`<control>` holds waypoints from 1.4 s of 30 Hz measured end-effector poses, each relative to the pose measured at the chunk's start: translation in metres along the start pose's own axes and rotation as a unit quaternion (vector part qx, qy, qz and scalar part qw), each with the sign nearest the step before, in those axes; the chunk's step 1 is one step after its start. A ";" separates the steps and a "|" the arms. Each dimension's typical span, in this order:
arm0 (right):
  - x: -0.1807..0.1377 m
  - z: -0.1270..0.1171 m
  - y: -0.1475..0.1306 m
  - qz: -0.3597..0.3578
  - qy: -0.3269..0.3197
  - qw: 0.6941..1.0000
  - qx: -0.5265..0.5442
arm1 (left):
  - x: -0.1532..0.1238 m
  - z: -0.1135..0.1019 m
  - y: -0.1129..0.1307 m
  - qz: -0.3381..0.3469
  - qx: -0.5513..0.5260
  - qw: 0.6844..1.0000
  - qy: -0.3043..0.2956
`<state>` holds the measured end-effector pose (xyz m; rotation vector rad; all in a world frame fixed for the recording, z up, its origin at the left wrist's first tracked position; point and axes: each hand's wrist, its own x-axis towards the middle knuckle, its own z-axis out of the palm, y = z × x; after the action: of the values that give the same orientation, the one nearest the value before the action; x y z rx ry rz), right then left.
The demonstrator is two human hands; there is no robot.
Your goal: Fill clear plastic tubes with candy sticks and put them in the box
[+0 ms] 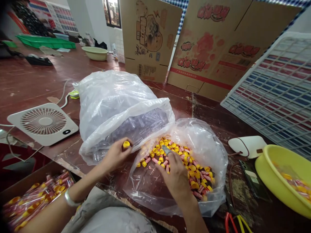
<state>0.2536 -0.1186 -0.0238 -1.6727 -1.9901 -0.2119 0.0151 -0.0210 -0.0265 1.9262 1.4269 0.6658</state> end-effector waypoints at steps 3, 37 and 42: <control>-0.002 0.001 0.020 0.029 -0.052 0.996 -0.066 | 0.035 0.000 -0.008 -0.005 0.094 0.996 0.008; 0.006 -0.005 -0.039 -0.062 -0.196 0.940 0.273 | -0.069 0.025 0.016 -0.162 -0.588 0.747 -0.265; 0.007 -0.003 -0.046 -0.072 -0.138 0.947 0.282 | -0.065 0.024 0.018 -0.169 -0.575 0.747 -0.288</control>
<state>0.2102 -0.1244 -0.0082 -1.2352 -2.1051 0.5248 0.0255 -0.0912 -0.0310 0.7216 0.6118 0.4961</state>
